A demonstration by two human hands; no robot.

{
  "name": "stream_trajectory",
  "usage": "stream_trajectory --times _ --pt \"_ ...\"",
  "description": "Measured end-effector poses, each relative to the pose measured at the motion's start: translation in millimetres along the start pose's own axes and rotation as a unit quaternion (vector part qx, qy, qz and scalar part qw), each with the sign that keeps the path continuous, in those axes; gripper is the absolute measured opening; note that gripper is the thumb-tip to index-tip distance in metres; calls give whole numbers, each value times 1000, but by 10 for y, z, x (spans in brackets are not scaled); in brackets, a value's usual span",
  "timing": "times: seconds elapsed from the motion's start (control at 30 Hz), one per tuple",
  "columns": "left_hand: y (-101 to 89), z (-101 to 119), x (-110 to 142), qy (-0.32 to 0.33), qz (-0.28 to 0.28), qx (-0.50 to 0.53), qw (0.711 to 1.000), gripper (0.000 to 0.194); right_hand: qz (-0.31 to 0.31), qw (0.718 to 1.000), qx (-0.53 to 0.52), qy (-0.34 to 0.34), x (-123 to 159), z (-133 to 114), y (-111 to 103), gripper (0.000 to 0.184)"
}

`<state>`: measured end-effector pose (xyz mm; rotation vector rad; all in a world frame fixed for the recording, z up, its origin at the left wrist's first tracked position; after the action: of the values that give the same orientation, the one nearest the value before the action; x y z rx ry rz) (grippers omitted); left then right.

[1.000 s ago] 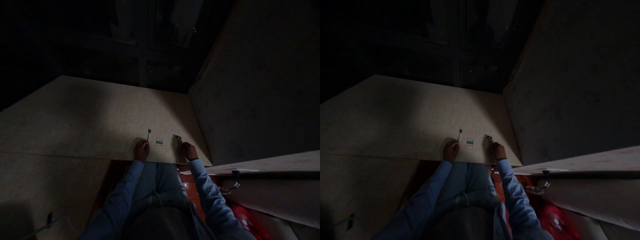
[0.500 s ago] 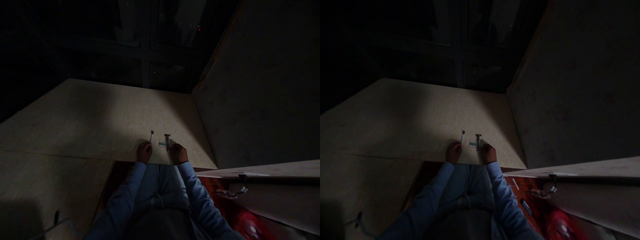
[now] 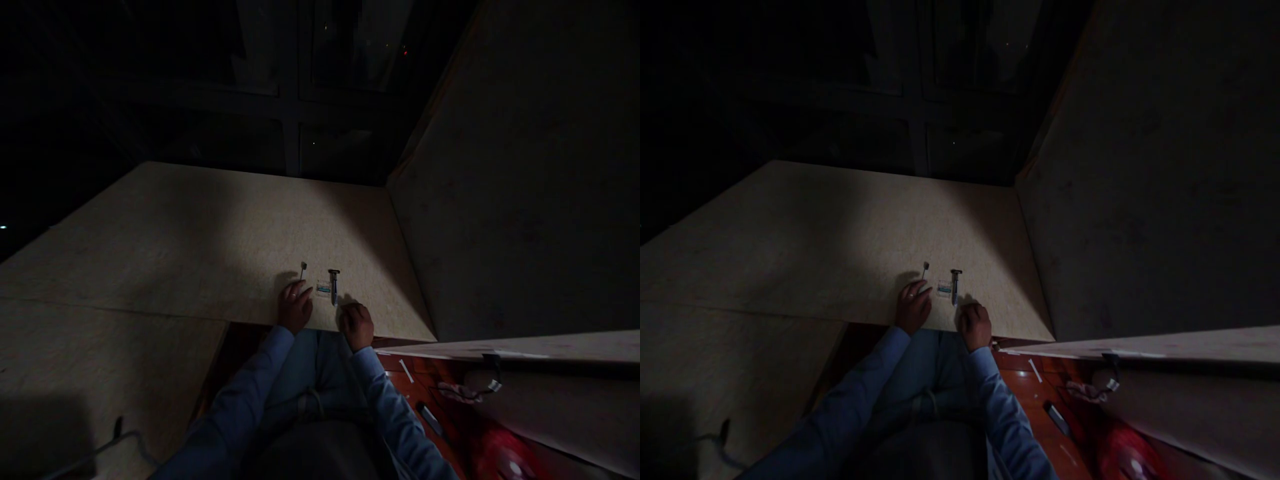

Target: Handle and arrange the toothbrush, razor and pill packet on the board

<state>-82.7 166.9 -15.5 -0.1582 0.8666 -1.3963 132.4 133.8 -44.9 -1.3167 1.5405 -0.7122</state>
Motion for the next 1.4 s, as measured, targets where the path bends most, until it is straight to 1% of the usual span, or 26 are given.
stream_trajectory --times 0.1,0.2,0.23,0.3,0.4,0.5,0.6,0.67,0.73,0.83,0.93,1.0,1.07,1.17,1.27,1.33,1.37,1.4 --pt "208 233 -74 41 -86 -23 995 38 1 1000 3 -11 16 -13 6 28" --pt "328 310 -212 44 -125 -31 991 44 1 1000 0 -25 37 -20 9 30" --pt "350 311 -254 44 -132 -32 990 44 0 1000 -1 -29 44 -22 12 30" --pt "377 287 -305 45 -139 -34 989 35 -1 999 -4 -39 55 -29 18 32" --pt "379 199 -285 37 -139 -42 989 20 2 999 -8 -51 65 -43 24 31" --pt "342 109 -219 17 -121 -55 991 16 8 998 -16 -57 68 -58 24 30" --pt "312 90 -180 18 -107 -58 992 19 13 998 -29 -63 68 -75 16 28" --pt "260 80 -177 23 -88 -54 994 22 13 997 -41 -69 71 -82 8 27" --pt "145 12 -180 12 -49 -48 998 23 11 996 -55 -75 76 -83 1 27" --pt "-122 -219 -144 -34 29 -32 998 25 6 994 -77 -81 79 -71 -2 28" --pt "-346 -469 -69 -72 77 -35 994 30 -1 992 -102 -78 79 -39 4 29" --pt "-447 -605 -23 -94 104 -41 989 33 -8 990 -124 -72 80 -14 14 28" --pt "-471 -681 3 -107 116 -46 986 30 -16 986 -150 -64 74 5 25 26" --pt "-405 -685 6 -108 113 -50 986 19 -31 979 -198 -46 17 22 21 24" --pt "-349 -634 -2 -103 107 -54 987 13 -56 965 -256 -30 -69 63 -60 26" --pt "-343 -604 -5 -101 105 -55 988 12 -87 947 -309 -17 -46 166 -168 33" --pt "-346 -594 -5 -100 104 -55 988 11 -113 931 -346 -5 22 253 -226 40" --pt "-349 -585 -5 -99 103 -55 988 11 -173 877 -447 43 160 367 -214 47"
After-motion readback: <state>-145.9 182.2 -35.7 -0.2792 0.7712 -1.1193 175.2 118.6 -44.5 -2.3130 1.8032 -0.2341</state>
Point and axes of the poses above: each hand's wrist, its own x-axis away from the middle knuckle, its own y-axis out of the palm, z = x × y, the point moved 10 cm from there along -x, towards the middle knuckle, and after that the axes turned 14 degrees about x, right-handed, at the moved point
